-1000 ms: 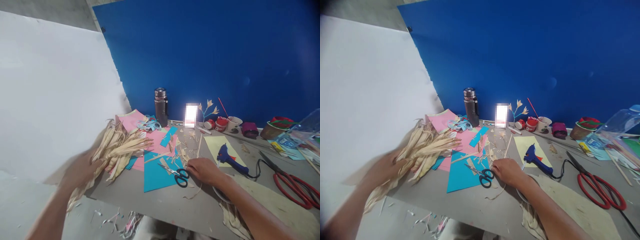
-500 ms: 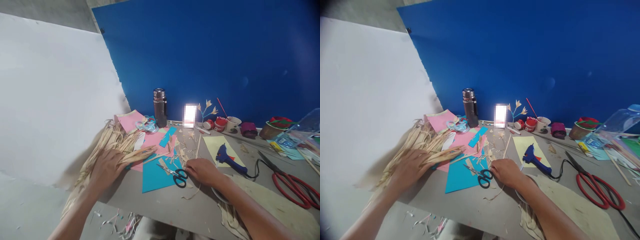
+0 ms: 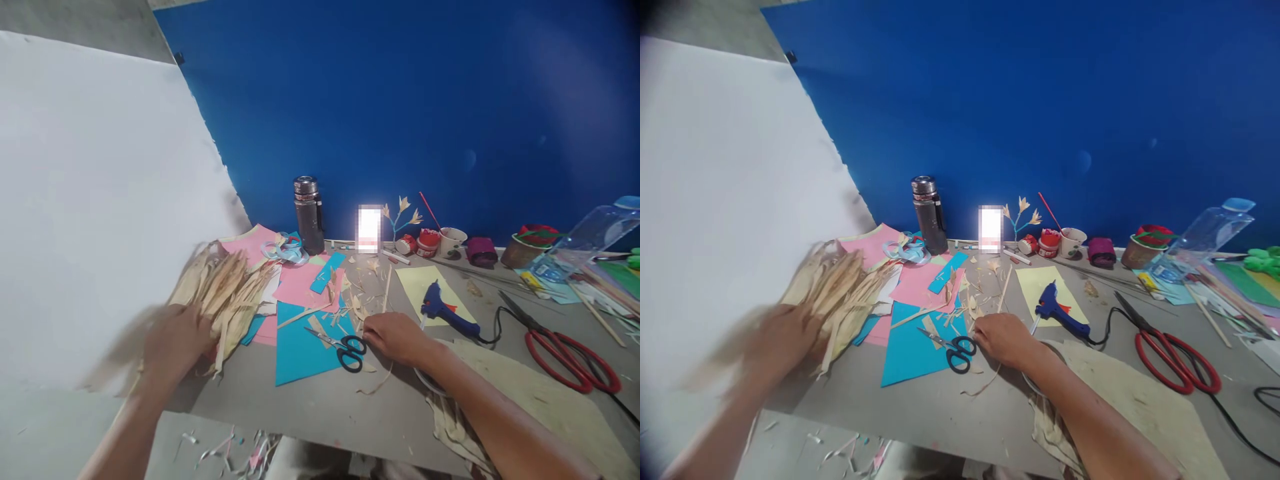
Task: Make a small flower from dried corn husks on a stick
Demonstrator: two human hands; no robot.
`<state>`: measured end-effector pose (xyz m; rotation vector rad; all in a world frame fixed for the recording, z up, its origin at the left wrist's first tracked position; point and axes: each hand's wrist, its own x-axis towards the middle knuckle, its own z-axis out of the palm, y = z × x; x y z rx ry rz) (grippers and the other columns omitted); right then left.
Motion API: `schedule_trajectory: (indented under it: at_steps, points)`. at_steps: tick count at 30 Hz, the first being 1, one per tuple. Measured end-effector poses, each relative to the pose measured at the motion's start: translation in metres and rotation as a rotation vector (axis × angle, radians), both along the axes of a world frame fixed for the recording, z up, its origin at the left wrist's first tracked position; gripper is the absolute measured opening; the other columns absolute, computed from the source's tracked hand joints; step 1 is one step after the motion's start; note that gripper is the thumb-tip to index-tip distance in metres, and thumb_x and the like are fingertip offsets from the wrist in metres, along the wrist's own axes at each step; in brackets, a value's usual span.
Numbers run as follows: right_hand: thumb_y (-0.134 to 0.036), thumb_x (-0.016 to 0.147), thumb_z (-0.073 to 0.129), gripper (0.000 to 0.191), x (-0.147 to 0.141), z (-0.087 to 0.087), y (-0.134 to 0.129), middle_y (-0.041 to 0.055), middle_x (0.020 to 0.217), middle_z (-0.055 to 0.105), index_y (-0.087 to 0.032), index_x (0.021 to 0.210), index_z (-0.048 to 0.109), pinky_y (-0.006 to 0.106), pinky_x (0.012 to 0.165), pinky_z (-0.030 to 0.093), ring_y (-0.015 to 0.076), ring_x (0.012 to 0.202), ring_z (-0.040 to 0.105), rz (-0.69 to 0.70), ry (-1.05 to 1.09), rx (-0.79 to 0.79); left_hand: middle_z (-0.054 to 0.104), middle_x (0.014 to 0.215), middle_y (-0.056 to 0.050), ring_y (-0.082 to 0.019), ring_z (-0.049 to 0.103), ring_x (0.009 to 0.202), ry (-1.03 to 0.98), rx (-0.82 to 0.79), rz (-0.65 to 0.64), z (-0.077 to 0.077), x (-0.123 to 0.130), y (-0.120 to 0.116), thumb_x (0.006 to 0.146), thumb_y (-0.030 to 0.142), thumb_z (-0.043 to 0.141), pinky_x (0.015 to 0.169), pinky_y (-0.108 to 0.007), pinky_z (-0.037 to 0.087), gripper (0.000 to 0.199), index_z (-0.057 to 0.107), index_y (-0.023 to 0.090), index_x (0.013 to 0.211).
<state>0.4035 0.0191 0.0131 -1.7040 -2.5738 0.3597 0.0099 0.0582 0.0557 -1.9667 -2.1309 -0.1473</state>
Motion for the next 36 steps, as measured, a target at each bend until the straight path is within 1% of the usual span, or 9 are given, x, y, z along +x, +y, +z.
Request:
schedule_trajectory:
  at_steps: [2,4,8,11,14,19,26,31,36]
  points:
    - [-0.033,0.097,0.046,0.026,0.0,0.0,0.0,0.0061,0.093,0.072,-0.02,0.092,0.068,0.027,0.066,0.033,0.0194,0.085,0.065,0.0,-0.001,0.008,0.064,0.09,-0.015,-0.032,0.058,0.099,0.015,0.016,0.043,0.009,-0.006,-0.005,0.093,0.032,0.031,0.081,-0.04,0.046,0.035,0.063,0.016,0.095]
    - [-0.033,0.097,0.046,0.026,0.0,0.0,0.0,0.0065,0.093,0.072,-0.02,0.09,0.067,0.027,0.065,0.032,0.0199,0.085,0.065,0.0,-0.009,0.016,0.065,0.101,-0.014,-0.032,0.058,0.102,-0.01,0.152,0.066,0.014,-0.006,-0.013,0.094,0.036,0.031,0.082,-0.041,0.047,0.039,0.063,0.017,0.104]
    - [-0.032,0.098,0.044,0.026,-0.001,0.002,0.0,0.0067,0.093,0.072,-0.02,0.091,0.066,0.027,0.066,0.032,0.0199,0.087,0.065,0.003,-0.024,0.014,0.068,0.109,-0.01,-0.027,0.059,0.108,-0.252,0.314,-0.152,0.014,0.023,-0.02,0.092,0.038,0.036,0.095,-0.037,0.044,0.037,0.065,0.019,0.102]
    - [-0.032,0.098,0.045,0.026,-0.001,0.004,0.0,0.0067,0.093,0.072,-0.02,0.09,0.066,0.027,0.065,0.033,0.0198,0.086,0.065,0.0,-0.035,0.012,0.072,0.102,-0.006,-0.022,0.064,0.097,-0.384,0.084,-0.321,0.012,0.066,-0.005,0.09,0.038,0.038,0.087,-0.031,0.047,0.034,0.068,0.021,0.094]
    - [-0.033,0.098,0.045,0.026,-0.002,0.006,-0.001,0.0075,0.094,0.073,-0.02,0.093,0.067,0.027,0.067,0.034,0.0205,0.087,0.066,-0.007,-0.047,0.01,0.072,0.098,-0.007,-0.022,0.064,0.092,-0.305,-0.172,-0.461,0.008,0.115,0.024,0.09,0.034,0.039,0.081,-0.031,0.046,0.032,0.068,0.022,0.092]
    - [-0.034,0.097,0.045,0.028,-0.005,0.008,-0.001,0.0095,0.098,0.073,-0.02,0.096,0.069,0.028,0.07,0.038,0.022,0.089,0.067,-0.017,-0.064,0.02,0.065,0.111,-0.015,-0.028,0.061,0.104,-0.117,-0.224,-0.46,-0.014,0.17,0.066,0.083,0.032,0.051,0.076,-0.033,0.047,0.03,0.062,0.016,0.106]
    - [-0.035,0.097,0.045,0.029,-0.006,0.007,0.001,0.0099,0.097,0.074,-0.019,0.093,0.069,0.028,0.067,0.039,0.0237,0.089,0.068,0.0,-0.07,0.049,0.066,0.105,-0.017,-0.029,0.061,0.106,-0.005,-0.152,-0.489,-0.034,0.173,0.084,0.091,0.03,0.043,0.079,-0.036,0.047,0.028,0.065,0.015,0.1]
    - [-0.034,0.097,0.045,0.028,-0.005,0.006,0.001,0.0098,0.097,0.074,-0.019,0.094,0.069,0.028,0.069,0.039,0.0229,0.091,0.068,-0.005,-0.054,0.049,0.069,0.098,-0.016,-0.027,0.065,0.098,0.017,-0.111,-0.458,-0.025,0.171,0.08,0.092,0.019,0.041,0.077,-0.034,0.046,0.026,0.066,0.014,0.094]
    - [-0.034,0.096,0.046,0.027,-0.005,0.005,0.001,0.0107,0.096,0.074,-0.019,0.094,0.069,0.028,0.068,0.039,0.023,0.089,0.069,-0.023,-0.064,0.04,0.07,0.092,-0.013,-0.027,0.065,0.092,-0.025,0.01,-0.502,-0.009,0.177,0.055,0.094,0.018,0.036,0.071,-0.034,0.044,0.028,0.065,0.017,0.09]
